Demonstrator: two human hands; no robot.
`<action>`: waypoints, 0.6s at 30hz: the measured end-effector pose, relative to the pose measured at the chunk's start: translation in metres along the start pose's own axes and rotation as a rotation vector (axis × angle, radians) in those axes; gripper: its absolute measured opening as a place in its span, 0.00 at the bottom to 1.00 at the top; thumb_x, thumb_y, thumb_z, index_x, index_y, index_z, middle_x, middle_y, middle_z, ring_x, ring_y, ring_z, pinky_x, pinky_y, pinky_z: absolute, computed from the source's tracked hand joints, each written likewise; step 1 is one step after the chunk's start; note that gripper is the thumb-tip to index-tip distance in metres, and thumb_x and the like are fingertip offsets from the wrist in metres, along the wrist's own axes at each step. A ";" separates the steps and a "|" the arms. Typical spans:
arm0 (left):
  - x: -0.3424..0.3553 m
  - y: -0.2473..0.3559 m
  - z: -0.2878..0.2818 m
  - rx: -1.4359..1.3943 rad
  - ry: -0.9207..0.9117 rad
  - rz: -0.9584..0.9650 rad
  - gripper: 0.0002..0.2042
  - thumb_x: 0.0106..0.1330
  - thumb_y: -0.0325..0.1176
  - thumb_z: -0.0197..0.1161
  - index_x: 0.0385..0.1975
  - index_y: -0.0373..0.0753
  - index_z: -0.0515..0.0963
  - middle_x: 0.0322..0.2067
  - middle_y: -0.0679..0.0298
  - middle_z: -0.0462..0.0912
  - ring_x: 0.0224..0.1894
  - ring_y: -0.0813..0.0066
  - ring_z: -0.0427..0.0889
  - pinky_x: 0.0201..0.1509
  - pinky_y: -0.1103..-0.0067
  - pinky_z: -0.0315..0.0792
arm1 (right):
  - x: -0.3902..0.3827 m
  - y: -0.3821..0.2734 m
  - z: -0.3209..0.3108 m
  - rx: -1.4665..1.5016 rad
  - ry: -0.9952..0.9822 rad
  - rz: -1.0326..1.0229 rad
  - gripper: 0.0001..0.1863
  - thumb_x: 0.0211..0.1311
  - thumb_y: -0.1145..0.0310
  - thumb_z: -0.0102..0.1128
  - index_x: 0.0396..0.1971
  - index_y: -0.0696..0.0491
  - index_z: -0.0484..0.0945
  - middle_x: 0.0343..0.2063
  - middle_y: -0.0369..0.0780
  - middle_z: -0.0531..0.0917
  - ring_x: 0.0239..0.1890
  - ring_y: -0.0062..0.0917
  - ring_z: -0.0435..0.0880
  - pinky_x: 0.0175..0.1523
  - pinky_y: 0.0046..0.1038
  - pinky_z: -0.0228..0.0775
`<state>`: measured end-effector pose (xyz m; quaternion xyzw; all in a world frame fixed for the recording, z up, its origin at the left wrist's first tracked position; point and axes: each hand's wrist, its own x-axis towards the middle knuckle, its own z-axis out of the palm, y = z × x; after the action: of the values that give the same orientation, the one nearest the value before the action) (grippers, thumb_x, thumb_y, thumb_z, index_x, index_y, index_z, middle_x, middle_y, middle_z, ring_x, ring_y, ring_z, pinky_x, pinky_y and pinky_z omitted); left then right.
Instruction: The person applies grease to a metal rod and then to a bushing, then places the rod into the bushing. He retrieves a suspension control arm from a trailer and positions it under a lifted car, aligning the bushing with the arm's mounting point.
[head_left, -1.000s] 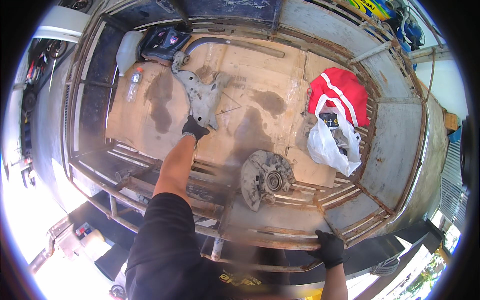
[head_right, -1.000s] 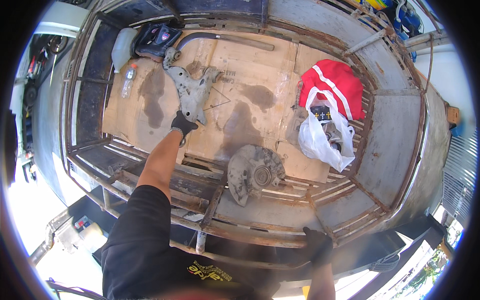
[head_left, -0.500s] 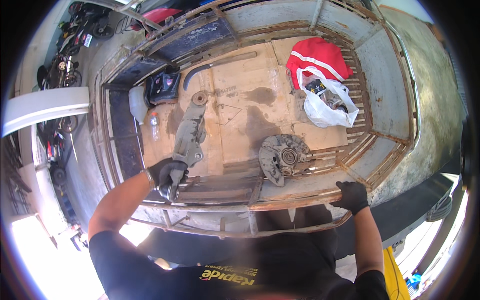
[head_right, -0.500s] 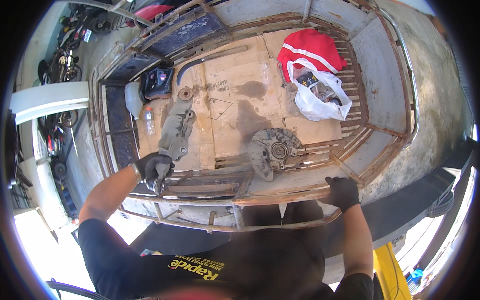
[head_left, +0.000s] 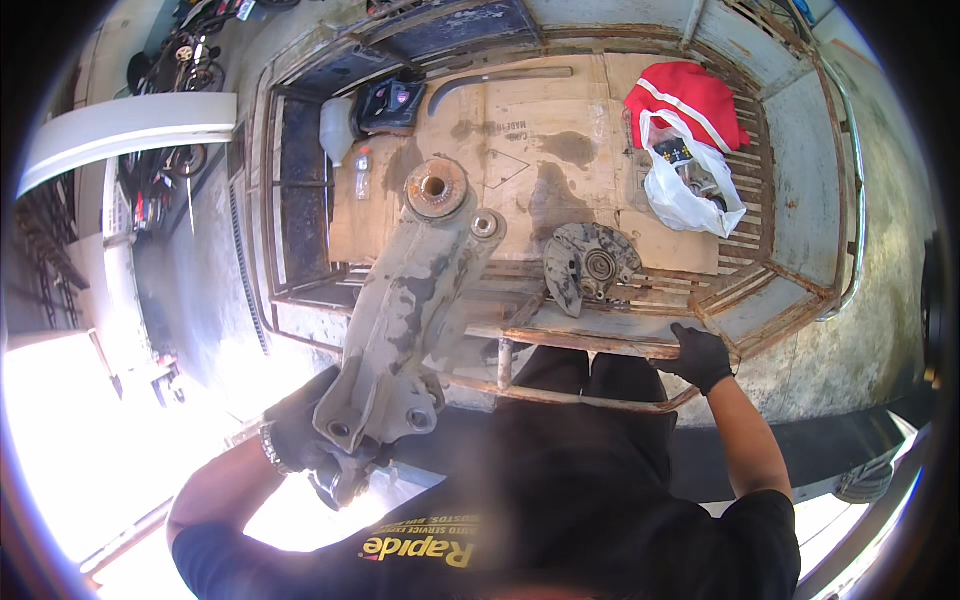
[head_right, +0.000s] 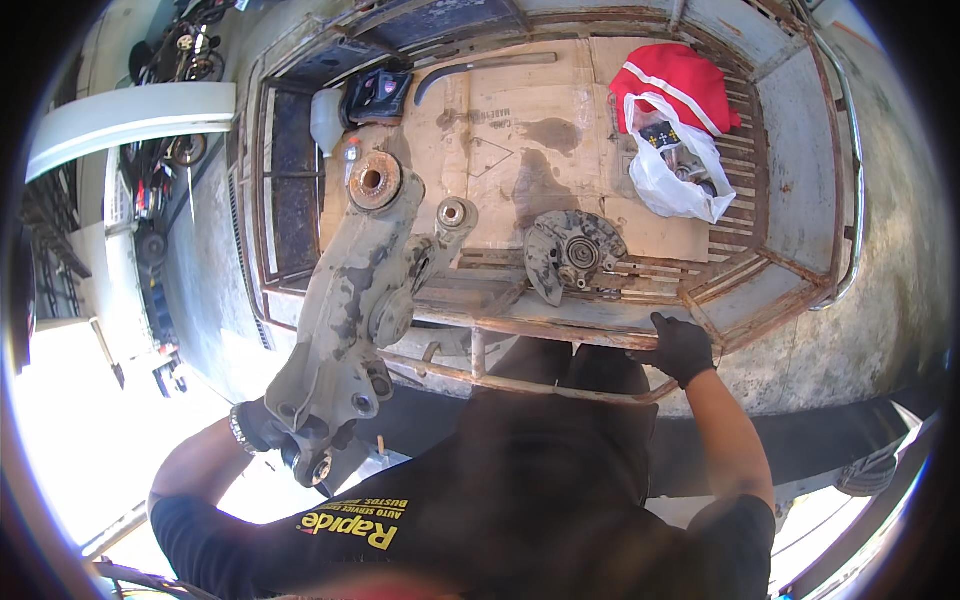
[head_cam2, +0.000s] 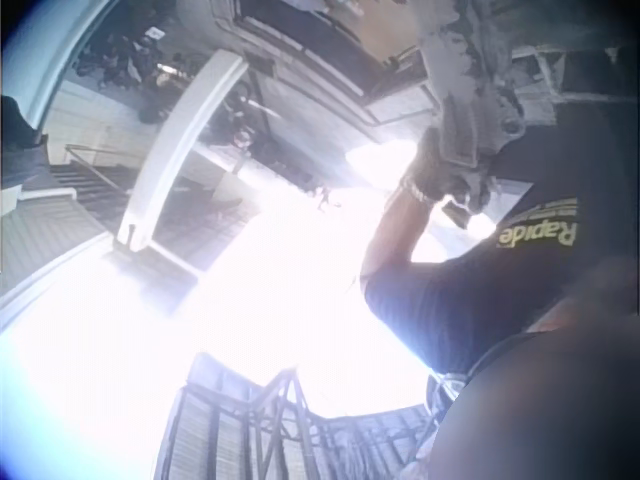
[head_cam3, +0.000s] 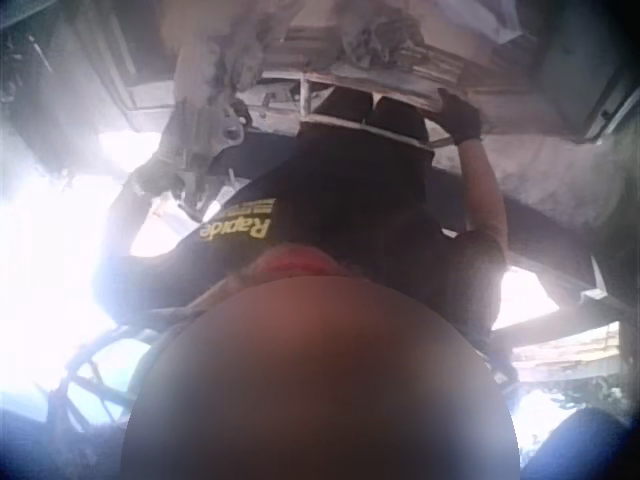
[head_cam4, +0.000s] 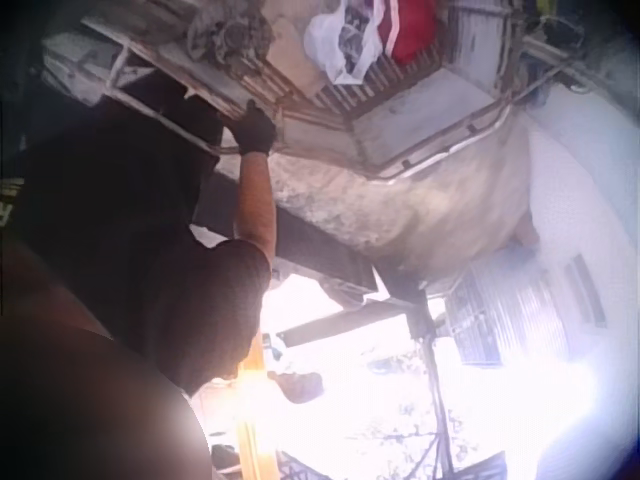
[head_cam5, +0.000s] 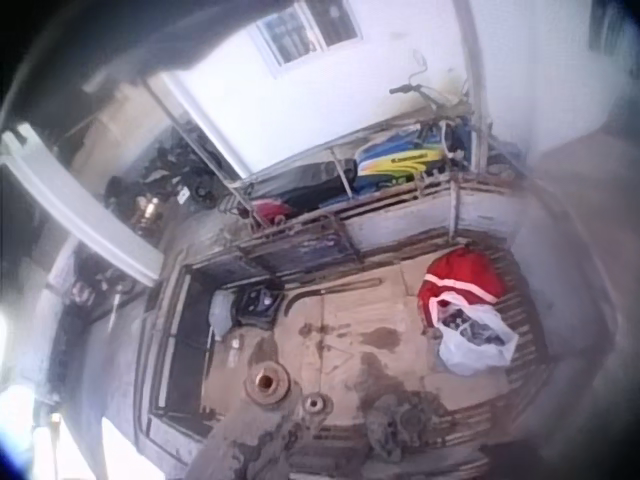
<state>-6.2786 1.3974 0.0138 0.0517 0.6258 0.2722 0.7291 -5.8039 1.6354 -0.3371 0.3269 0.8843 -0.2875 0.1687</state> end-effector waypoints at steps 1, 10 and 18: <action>-0.009 -0.004 0.018 -0.052 -0.014 -0.011 0.45 0.51 0.35 0.84 0.70 0.37 0.67 0.52 0.54 0.83 0.43 0.68 0.87 0.40 0.74 0.85 | 0.000 0.001 -0.001 0.013 0.024 -0.031 0.50 0.44 0.25 0.72 0.56 0.54 0.81 0.34 0.46 0.88 0.35 0.41 0.90 0.42 0.44 0.82; -0.092 -0.092 0.146 -0.417 0.206 0.014 0.36 0.59 0.25 0.76 0.69 0.33 0.69 0.55 0.56 0.83 0.48 0.71 0.86 0.44 0.75 0.84 | 0.038 0.040 0.027 0.375 -0.217 -0.166 0.43 0.66 0.29 0.57 0.55 0.58 0.80 0.45 0.55 0.87 0.49 0.48 0.88 0.55 0.48 0.79; -0.080 -0.300 0.216 -0.625 0.432 -0.132 0.36 0.59 0.28 0.76 0.69 0.33 0.68 0.53 0.56 0.83 0.46 0.70 0.86 0.44 0.74 0.83 | 0.177 -0.056 0.079 -0.089 0.012 -0.455 0.36 0.61 0.45 0.68 0.64 0.52 0.76 0.50 0.53 0.84 0.55 0.50 0.85 0.57 0.50 0.75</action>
<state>-5.9810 1.1642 0.0058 -0.2717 0.6538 0.4068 0.5773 -5.9625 1.6369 -0.4625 0.1131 0.9481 -0.2768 0.1084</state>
